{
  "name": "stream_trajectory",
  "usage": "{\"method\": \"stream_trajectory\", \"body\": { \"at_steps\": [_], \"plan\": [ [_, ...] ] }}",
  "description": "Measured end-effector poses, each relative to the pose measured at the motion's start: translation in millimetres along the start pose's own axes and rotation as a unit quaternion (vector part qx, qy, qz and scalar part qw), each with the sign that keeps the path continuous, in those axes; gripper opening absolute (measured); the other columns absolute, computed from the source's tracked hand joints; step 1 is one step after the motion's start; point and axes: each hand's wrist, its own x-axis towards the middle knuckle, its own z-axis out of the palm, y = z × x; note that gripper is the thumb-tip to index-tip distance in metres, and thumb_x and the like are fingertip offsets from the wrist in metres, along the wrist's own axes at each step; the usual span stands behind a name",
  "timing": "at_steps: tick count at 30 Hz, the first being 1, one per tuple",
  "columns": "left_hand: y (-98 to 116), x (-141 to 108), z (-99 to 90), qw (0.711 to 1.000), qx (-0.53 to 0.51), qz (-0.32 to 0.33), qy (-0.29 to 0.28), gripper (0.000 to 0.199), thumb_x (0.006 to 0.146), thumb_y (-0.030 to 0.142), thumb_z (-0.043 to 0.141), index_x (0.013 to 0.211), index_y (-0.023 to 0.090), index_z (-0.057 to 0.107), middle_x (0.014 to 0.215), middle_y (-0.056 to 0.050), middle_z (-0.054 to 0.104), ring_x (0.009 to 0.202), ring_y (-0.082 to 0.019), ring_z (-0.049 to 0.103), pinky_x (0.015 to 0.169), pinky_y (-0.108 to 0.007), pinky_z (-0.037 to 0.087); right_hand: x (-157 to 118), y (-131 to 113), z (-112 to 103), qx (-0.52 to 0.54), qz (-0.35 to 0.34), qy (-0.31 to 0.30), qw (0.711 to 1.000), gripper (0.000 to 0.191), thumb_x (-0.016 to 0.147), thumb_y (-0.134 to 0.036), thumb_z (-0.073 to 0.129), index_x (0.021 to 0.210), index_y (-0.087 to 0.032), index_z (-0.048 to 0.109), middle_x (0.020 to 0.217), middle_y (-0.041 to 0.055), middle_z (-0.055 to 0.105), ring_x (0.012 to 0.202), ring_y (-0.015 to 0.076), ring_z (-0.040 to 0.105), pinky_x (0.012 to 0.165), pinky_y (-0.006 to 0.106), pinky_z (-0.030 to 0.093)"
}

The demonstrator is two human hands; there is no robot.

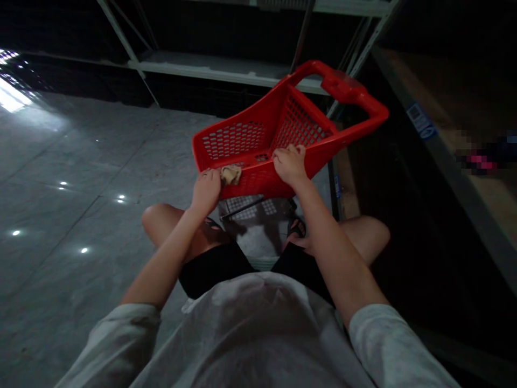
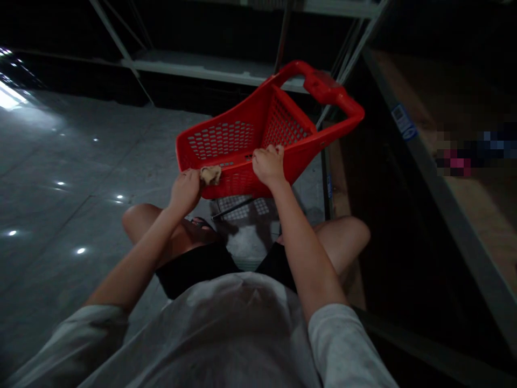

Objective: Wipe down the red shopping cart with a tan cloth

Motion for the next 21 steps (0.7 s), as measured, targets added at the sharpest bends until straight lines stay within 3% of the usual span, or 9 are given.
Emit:
{"method": "stream_trajectory", "body": {
  "at_steps": [4, 7, 10, 14, 16, 18, 21],
  "plan": [
    [85, 11, 6.6, 0.999, -0.024, 0.013, 0.032, 0.035, 0.102, 0.012, 0.031, 0.118, 0.007, 0.062, 0.109, -0.021, 0.070, 0.104, -0.031, 0.068, 0.093, -0.043, 0.051, -11, -18, 16, 0.012, -0.012, -0.027, 0.999, 0.031, 0.097, -0.019, 0.041, 0.094, -0.021, 0.071, 0.100, 0.0111, 0.076, 0.106, 0.0296, 0.056, 0.102, 0.047, 0.028],
    [116, 5, 10.4, 0.995, -0.036, 0.081, 0.047, 0.036, 0.103, 0.014, 0.034, 0.125, 0.007, 0.061, 0.111, -0.020, 0.071, 0.103, -0.029, 0.069, 0.092, -0.040, 0.052, -27, 1, 12, 0.014, -0.006, -0.043, 0.999, 0.030, 0.097, -0.019, 0.041, 0.092, -0.022, 0.071, 0.096, 0.0100, 0.075, 0.102, 0.0268, 0.058, 0.101, 0.042, 0.031],
    [115, -19, 12.1, 0.985, -0.053, 0.162, 0.036, 0.033, 0.103, 0.025, 0.044, 0.123, 0.007, 0.064, 0.108, -0.018, 0.073, 0.105, -0.029, 0.070, 0.100, -0.043, 0.051, -39, 40, -3, 0.035, -0.026, -0.071, 0.997, 0.031, 0.093, -0.015, 0.041, 0.084, -0.022, 0.071, 0.090, 0.0076, 0.074, 0.096, 0.0238, 0.061, 0.101, 0.039, 0.034],
    [85, -54, 6.3, 0.958, -0.099, 0.269, 0.009, 0.029, 0.101, 0.019, 0.046, 0.123, 0.014, 0.065, 0.119, -0.012, 0.074, 0.116, -0.024, 0.068, 0.113, -0.041, 0.046, -43, 76, -16, 0.048, -0.011, -0.076, 0.996, 0.033, 0.088, -0.010, 0.041, 0.075, -0.022, 0.069, 0.084, 0.0057, 0.073, 0.091, 0.0223, 0.063, 0.103, 0.039, 0.035],
    [70, -57, 0.8, 0.952, -0.101, 0.290, -0.003, 0.035, 0.101, 0.016, 0.045, 0.133, 0.017, 0.060, 0.129, -0.010, 0.071, 0.125, -0.022, 0.065, 0.120, -0.043, 0.041, -44, 81, -17, 0.041, 0.000, -0.062, 0.997, 0.033, 0.088, -0.011, 0.042, 0.075, -0.022, 0.070, 0.084, 0.0059, 0.073, 0.091, 0.0229, 0.062, 0.103, 0.041, 0.035],
    [62, -52, -3.6, 0.959, -0.073, 0.273, -0.027, 0.032, 0.102, 0.021, 0.047, 0.131, 0.018, 0.060, 0.126, -0.011, 0.072, 0.125, -0.025, 0.064, 0.124, -0.047, 0.036, -47, 78, -17, 0.031, 0.002, -0.048, 0.998, 0.033, 0.089, -0.011, 0.042, 0.077, -0.023, 0.071, 0.086, 0.0064, 0.073, 0.095, 0.0243, 0.061, 0.105, 0.042, 0.034],
    [76, -41, -4.3, 0.966, -0.038, 0.250, -0.059, 0.025, 0.101, 0.030, 0.052, 0.119, 0.018, 0.066, 0.116, -0.012, 0.073, 0.118, -0.028, 0.067, 0.124, -0.049, 0.036, -57, 58, -16, 0.016, 0.006, -0.033, 0.999, 0.033, 0.092, -0.014, 0.043, 0.083, -0.023, 0.074, 0.089, 0.0077, 0.075, 0.098, 0.0267, 0.060, 0.105, 0.043, 0.034]
  ]
}}
